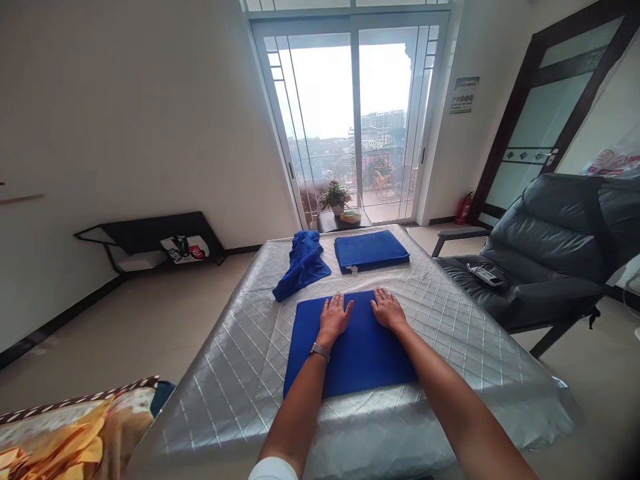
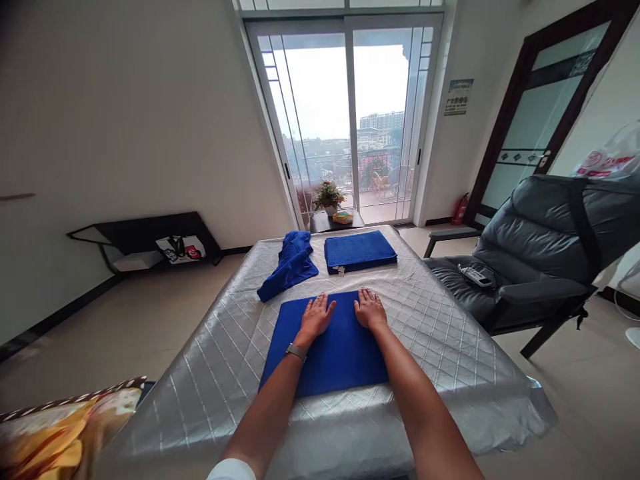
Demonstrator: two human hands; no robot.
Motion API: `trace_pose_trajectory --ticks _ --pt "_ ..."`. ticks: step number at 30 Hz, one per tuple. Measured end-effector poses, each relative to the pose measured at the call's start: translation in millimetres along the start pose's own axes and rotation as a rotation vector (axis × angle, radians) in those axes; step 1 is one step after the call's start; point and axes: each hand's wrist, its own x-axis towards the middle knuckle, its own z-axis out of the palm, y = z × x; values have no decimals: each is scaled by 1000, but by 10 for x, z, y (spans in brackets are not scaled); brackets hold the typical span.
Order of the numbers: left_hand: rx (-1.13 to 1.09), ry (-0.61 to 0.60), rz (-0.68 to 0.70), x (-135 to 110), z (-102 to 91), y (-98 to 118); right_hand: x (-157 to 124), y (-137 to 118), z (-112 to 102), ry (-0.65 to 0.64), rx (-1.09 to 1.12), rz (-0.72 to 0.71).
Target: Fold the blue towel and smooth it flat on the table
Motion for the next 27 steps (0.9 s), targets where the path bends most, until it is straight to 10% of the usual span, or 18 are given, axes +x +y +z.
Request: trace_pose_trajectory --ticks 8,21,27 --pt "134 51 -217 -320 -226 -907 -7 15 -12 -15 -37 0" --pt "64 119 -250 -331 -204 -879 -225 -79 -141 178 -161 -54" --pt "76 127 -246 -327 -197 -881 -562 -16 -91 37 -130 -51"
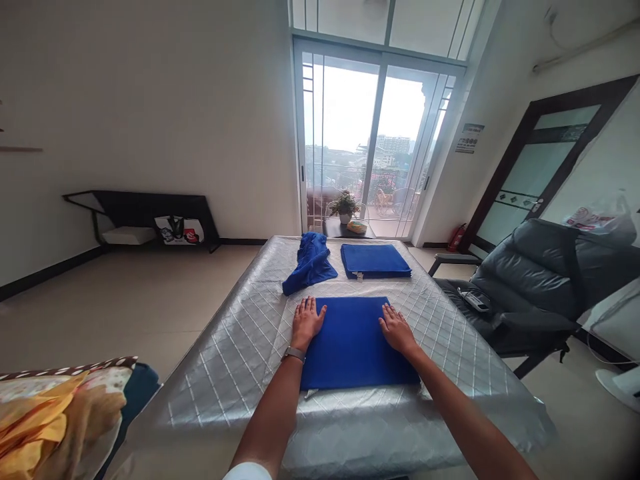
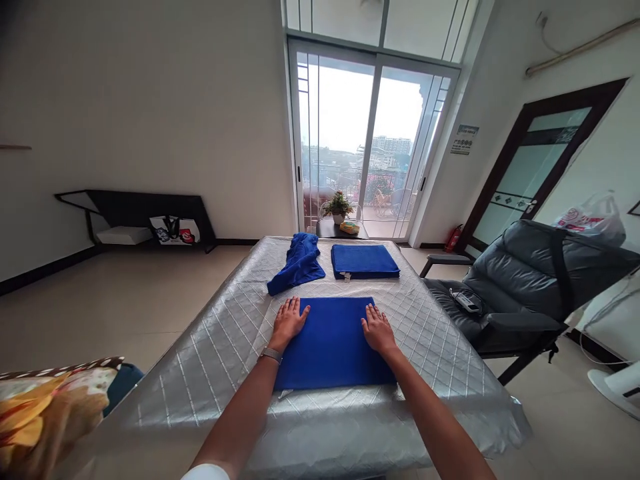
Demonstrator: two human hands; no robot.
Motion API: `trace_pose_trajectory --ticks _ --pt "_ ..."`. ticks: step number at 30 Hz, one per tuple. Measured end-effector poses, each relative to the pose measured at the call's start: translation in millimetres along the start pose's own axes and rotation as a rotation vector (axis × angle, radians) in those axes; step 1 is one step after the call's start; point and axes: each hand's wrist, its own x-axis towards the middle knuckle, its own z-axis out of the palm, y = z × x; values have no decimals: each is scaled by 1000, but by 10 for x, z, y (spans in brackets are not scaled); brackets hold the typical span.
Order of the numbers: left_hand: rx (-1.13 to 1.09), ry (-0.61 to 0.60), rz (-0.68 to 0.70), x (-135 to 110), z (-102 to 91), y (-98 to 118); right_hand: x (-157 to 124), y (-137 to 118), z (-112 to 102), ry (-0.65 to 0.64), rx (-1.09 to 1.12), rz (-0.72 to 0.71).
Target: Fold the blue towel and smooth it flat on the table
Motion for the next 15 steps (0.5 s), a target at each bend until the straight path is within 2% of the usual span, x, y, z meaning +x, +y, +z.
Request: trace_pose_trajectory --ticks 4,11,13,15 --pt "18 5 -3 -6 -1 12 -83 -5 69 -53 18 43" --pt "88 60 -13 -23 -11 18 -97 -24 48 -49 75 49" --pt "119 123 -33 -43 -43 73 -103 -29 49 -39 102 51" --pt "133 175 -11 -90 -85 236 -104 -36 56 -24 125 49"
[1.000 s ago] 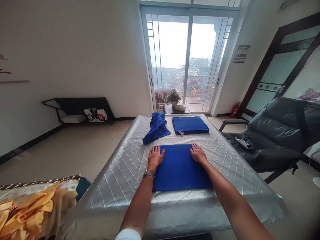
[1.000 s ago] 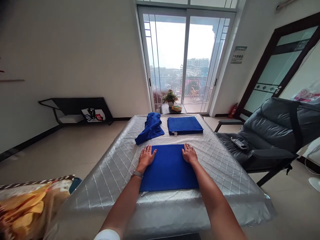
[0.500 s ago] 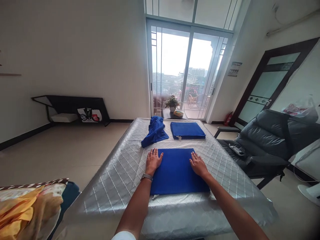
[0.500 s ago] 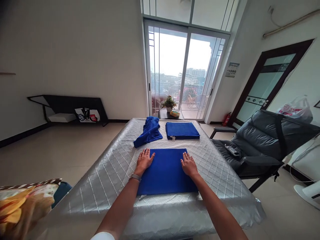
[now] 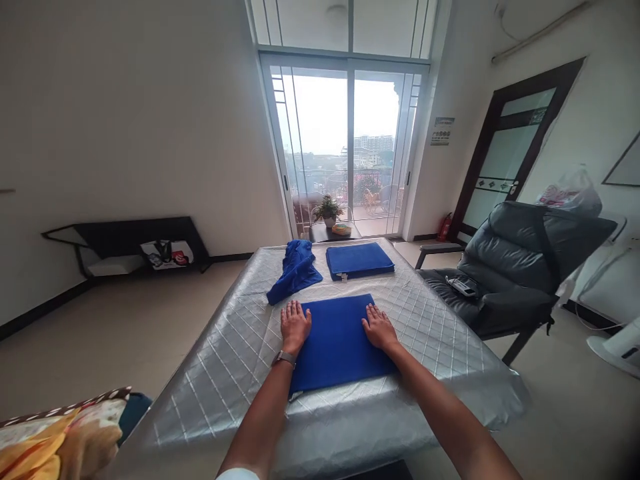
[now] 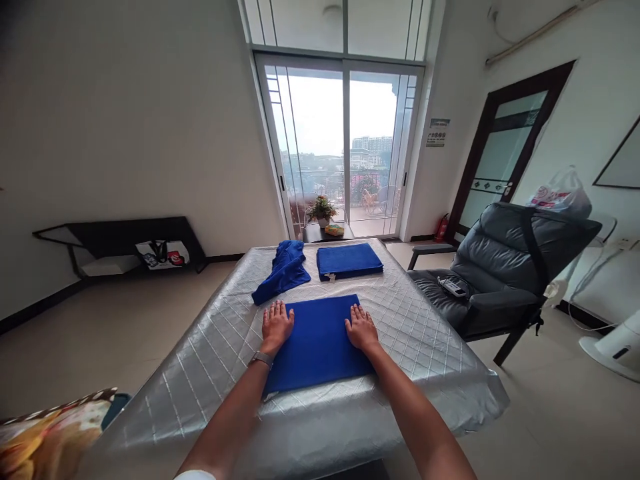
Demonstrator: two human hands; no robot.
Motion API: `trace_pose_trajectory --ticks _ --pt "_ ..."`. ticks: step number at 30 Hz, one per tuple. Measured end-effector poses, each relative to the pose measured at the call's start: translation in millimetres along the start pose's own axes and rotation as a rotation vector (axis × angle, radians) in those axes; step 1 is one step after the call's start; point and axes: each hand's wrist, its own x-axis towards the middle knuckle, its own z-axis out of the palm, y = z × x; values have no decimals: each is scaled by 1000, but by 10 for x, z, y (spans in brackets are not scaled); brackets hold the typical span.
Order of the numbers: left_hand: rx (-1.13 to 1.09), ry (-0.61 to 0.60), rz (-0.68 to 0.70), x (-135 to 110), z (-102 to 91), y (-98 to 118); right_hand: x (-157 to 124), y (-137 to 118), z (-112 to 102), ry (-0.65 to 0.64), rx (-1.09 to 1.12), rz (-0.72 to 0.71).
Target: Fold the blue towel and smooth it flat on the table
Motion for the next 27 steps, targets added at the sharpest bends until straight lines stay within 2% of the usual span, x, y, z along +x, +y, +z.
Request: trace_pose_trajectory --ticks 2,6,8,10,12,14,16,20,24,27 --pt "-33 -10 93 -81 -84 294 0 -6 7 11 13 -2" --pt "-187 -128 405 -340 -168 1151 -13 17 15 16 4 -13" --pt "-224 -169 474 -464 -144 1521 -29 47 18 8 -21 -50" --pt "-225 -203 483 -551 -94 1734 -42 74 23 1 -45 -86" --pt "-209 -234 456 -591 -41 1763 -40 83 30 4 -45 -88" --pt "-194 -261 427 -586 -5 1623 -24 73 39 16 -24 -64" --pt "-173 -279 391 -553 5 1351 0 53 49 27 1 -35" --pt "-59 -307 237 -494 -24 563 30 29 58 15 22 -5" --pt "43 -274 112 -570 -53 -182 13 24 35 12 19 -9" --pt "34 -261 85 -681 -86 -434 -1 7 -6 0 2 -5"
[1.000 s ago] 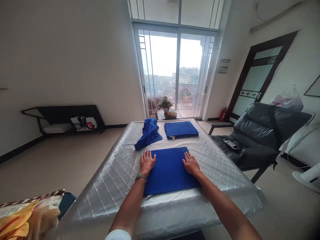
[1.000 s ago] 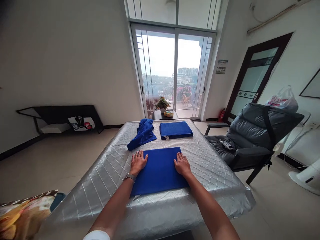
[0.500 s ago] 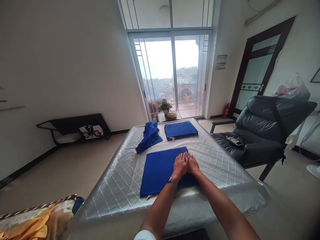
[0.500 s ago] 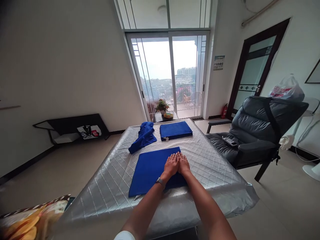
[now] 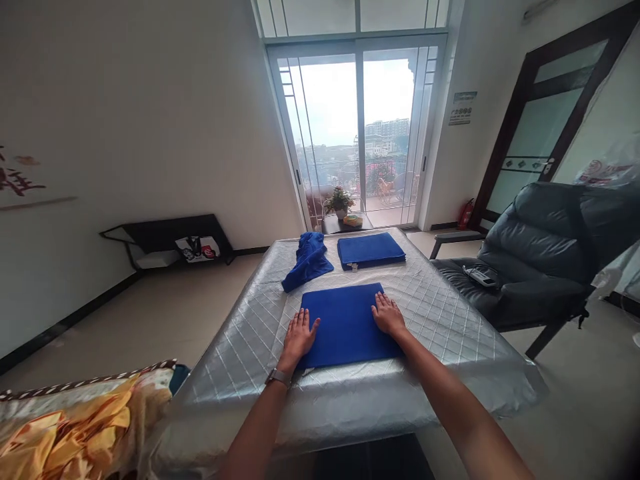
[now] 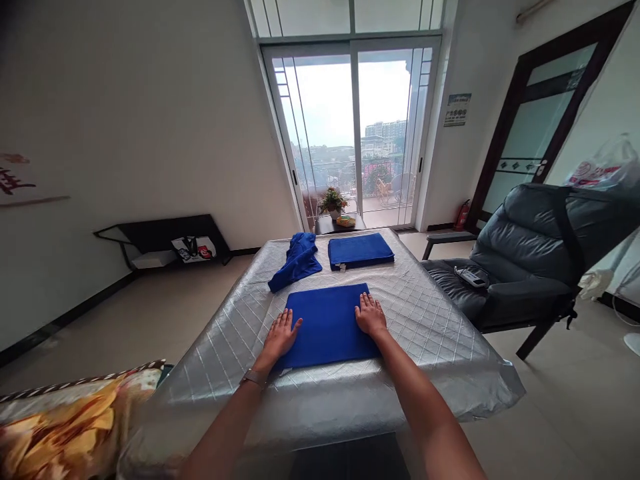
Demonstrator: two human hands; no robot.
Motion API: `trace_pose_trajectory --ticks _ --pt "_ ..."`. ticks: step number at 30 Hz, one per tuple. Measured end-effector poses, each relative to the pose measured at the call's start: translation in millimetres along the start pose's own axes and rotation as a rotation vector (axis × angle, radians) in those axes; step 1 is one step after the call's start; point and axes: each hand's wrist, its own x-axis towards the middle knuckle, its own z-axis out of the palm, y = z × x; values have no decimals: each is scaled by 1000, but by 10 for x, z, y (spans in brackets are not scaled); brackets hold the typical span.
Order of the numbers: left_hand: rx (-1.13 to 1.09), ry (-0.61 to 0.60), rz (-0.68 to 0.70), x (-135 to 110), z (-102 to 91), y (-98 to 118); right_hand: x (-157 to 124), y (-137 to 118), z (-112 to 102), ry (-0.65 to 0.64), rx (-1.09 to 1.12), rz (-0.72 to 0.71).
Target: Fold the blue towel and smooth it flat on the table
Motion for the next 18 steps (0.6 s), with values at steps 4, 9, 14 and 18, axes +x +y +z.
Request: trace_pose_trajectory --ticks 4,9,14,18 --pt "-30 -7 -13 -80 -51 14 -24 -38 -72 -1 -55 2" --pt "-60 -2 -20 -79 -99 73 -268 -39 -104 86 -119 -74" --pt "-49 27 -14 -88 -97 64 -646 28 -2 17 -87 -53" --pt "-10 69 -12 -119 -156 62 -761 33 31 5 -93 -41"
